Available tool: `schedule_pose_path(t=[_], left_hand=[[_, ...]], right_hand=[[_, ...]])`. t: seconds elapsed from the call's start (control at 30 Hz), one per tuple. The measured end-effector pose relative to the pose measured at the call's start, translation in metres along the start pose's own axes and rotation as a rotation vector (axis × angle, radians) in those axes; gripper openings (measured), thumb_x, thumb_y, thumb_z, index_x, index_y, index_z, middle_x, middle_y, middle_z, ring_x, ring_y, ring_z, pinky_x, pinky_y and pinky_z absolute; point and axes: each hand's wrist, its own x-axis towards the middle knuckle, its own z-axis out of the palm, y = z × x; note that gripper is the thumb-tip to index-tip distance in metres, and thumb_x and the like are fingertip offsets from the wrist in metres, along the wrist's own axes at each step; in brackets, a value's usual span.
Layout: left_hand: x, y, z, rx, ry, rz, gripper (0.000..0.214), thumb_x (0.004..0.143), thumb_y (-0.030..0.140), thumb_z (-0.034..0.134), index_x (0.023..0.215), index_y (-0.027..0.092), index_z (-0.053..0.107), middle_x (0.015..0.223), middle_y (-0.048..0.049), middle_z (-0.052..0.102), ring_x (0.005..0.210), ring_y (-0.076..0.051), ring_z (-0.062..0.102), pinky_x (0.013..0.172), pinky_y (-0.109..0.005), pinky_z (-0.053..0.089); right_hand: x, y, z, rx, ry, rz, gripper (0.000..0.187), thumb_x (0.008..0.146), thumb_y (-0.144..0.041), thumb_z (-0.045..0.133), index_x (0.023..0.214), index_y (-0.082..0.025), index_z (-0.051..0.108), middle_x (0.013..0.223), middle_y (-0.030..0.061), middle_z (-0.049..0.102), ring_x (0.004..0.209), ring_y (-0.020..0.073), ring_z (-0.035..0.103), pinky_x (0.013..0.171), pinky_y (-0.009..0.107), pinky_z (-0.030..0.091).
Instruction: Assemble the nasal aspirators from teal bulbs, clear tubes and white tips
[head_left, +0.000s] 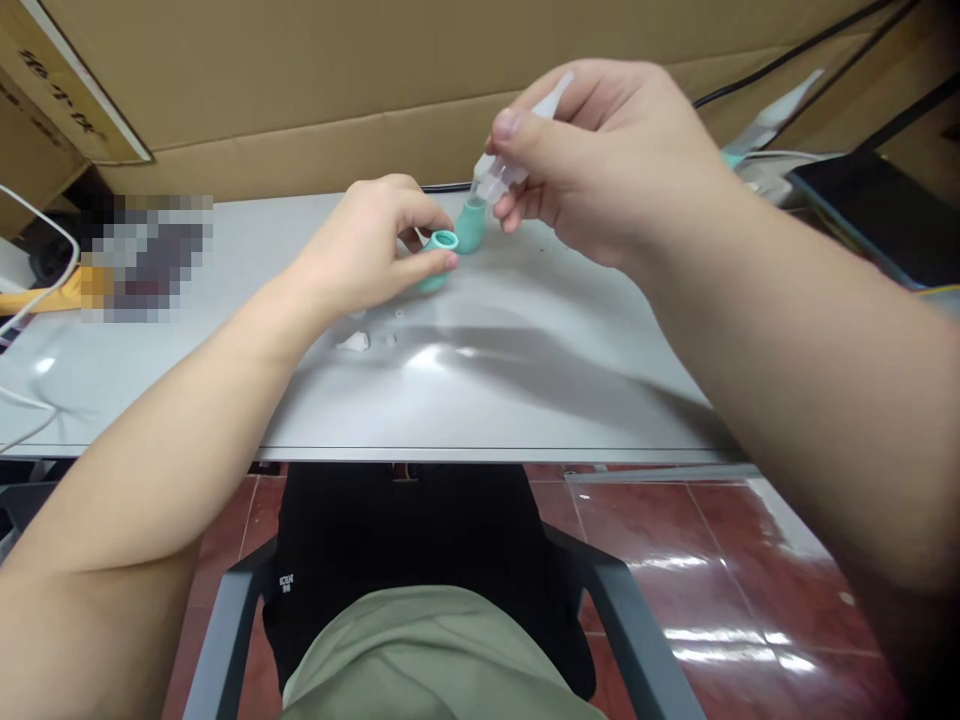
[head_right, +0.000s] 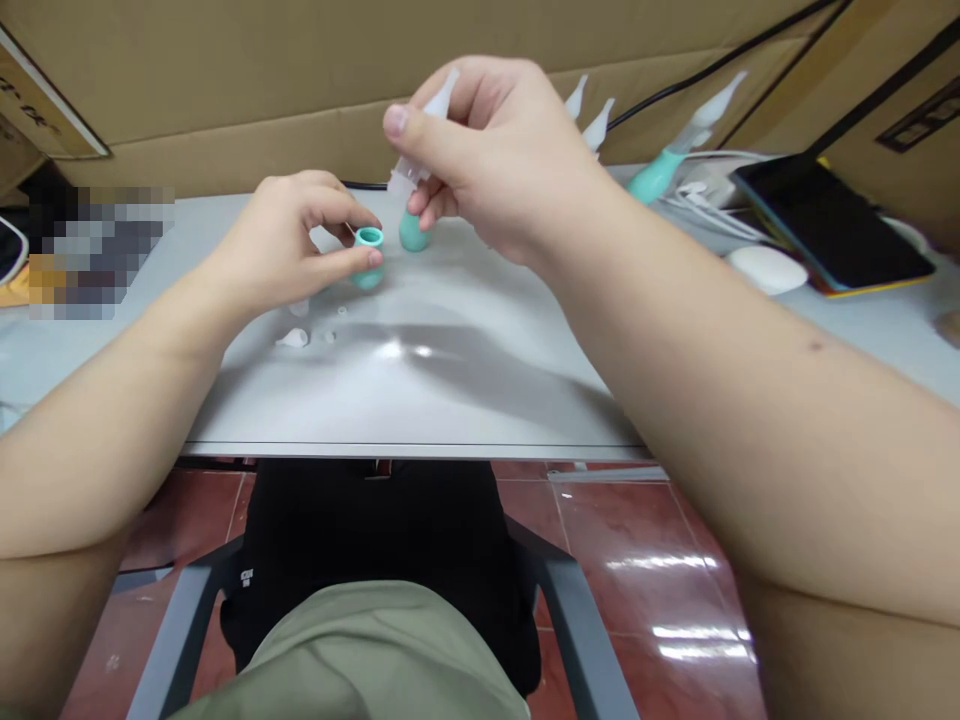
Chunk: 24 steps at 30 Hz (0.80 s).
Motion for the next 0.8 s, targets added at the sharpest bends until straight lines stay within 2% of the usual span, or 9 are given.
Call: schedule_pose_path(t=[0.13, 0.2, 0.27, 0.3, 0.37, 0.43, 0.47, 0.63, 0.8], left_hand=[[0.003, -0.002, 0.004, 0.051, -0.018, -0.029, 0.01, 0.107, 0.032, 0.087, 0.113, 0.026, 0.092, 0.125, -0.0118, 0.095, 0.116, -0.036, 0.089, 0.11, -0.051, 0.07], [0.004, -0.002, 0.006, 0.059, -0.032, -0.073, 0.012, 0.108, 0.03, 0.086, 0.116, 0.025, 0.093, 0.121, -0.0121, 0.095, 0.114, -0.036, 0.09, 0.109, -0.052, 0.07], [0.006, -0.003, 0.008, 0.098, -0.059, -0.089, 0.015, 0.108, 0.03, 0.087, 0.12, 0.024, 0.094, 0.118, -0.0118, 0.095, 0.115, -0.037, 0.09, 0.122, -0.057, 0.068], [0.006, -0.004, 0.009, 0.13, -0.071, -0.084, 0.015, 0.109, 0.03, 0.087, 0.121, 0.024, 0.094, 0.118, -0.0111, 0.095, 0.116, -0.037, 0.091, 0.134, -0.064, 0.063], [0.007, -0.006, 0.012, 0.196, -0.079, -0.066, 0.016, 0.11, 0.029, 0.088, 0.124, 0.025, 0.095, 0.12, -0.0093, 0.095, 0.117, -0.037, 0.092, 0.157, -0.076, 0.042], [0.007, -0.007, 0.014, 0.226, -0.063, -0.054, 0.019, 0.11, 0.025, 0.087, 0.128, 0.027, 0.094, 0.125, -0.008, 0.097, 0.12, -0.037, 0.093, 0.165, -0.079, 0.024], [0.006, -0.007, 0.016, 0.223, -0.058, -0.047, 0.022, 0.109, 0.023, 0.087, 0.13, 0.028, 0.094, 0.128, -0.0076, 0.098, 0.124, -0.037, 0.093, 0.166, -0.079, 0.023], [0.0, -0.012, 0.018, 0.171, -0.044, 0.023, 0.028, 0.105, 0.023, 0.092, 0.133, 0.027, 0.095, 0.142, -0.0099, 0.098, 0.139, -0.04, 0.092, 0.162, -0.076, 0.035], [-0.002, -0.02, 0.015, 0.129, 0.092, 0.14, 0.066, 0.088, 0.03, 0.112, 0.151, 0.031, 0.092, 0.17, -0.0146, 0.087, 0.166, -0.048, 0.078, 0.155, -0.07, 0.048]], right_hand=[[-0.01, 0.008, -0.002, -0.107, -0.077, -0.05, 0.036, 0.103, -0.011, 0.105, 0.08, -0.026, 0.08, 0.075, -0.0008, 0.081, 0.062, 0.0145, 0.075, 0.057, 0.031, 0.062], [-0.012, 0.026, -0.004, -0.058, -0.062, -0.08, 0.039, 0.101, -0.028, 0.113, 0.083, -0.027, 0.078, 0.074, -0.003, 0.08, 0.058, 0.0133, 0.07, 0.054, 0.032, 0.059], [-0.012, 0.045, -0.007, -0.052, -0.056, -0.093, 0.048, 0.096, -0.05, 0.12, 0.086, -0.028, 0.079, 0.073, -0.0036, 0.079, 0.054, 0.013, 0.067, 0.05, 0.034, 0.055], [-0.011, 0.052, -0.008, -0.065, -0.048, -0.104, 0.053, 0.093, -0.058, 0.122, 0.086, -0.028, 0.079, 0.072, -0.0033, 0.079, 0.053, 0.0129, 0.066, 0.049, 0.034, 0.053], [-0.013, 0.062, -0.011, -0.086, -0.031, -0.114, 0.059, 0.089, -0.068, 0.124, 0.087, -0.029, 0.08, 0.073, -0.0019, 0.08, 0.053, 0.0136, 0.065, 0.048, 0.035, 0.052], [-0.016, 0.064, -0.012, -0.084, -0.042, -0.091, 0.062, 0.086, -0.074, 0.125, 0.087, -0.029, 0.081, 0.074, 0.0002, 0.081, 0.054, 0.0155, 0.065, 0.048, 0.037, 0.054], [-0.018, 0.064, -0.012, -0.075, -0.055, -0.07, 0.065, 0.085, -0.077, 0.125, 0.087, -0.029, 0.081, 0.074, 0.0007, 0.08, 0.054, 0.0165, 0.066, 0.048, 0.037, 0.055], [-0.027, 0.058, -0.004, -0.036, -0.118, 0.052, 0.072, 0.083, -0.082, 0.125, 0.091, -0.026, 0.079, 0.076, 0.0018, 0.078, 0.056, 0.0172, 0.066, 0.05, 0.039, 0.06], [-0.03, 0.054, 0.003, 0.102, -0.129, 0.083, 0.072, 0.078, -0.082, 0.127, 0.091, -0.025, 0.084, 0.081, 0.0004, 0.08, 0.062, 0.0173, 0.071, 0.053, 0.036, 0.063]])
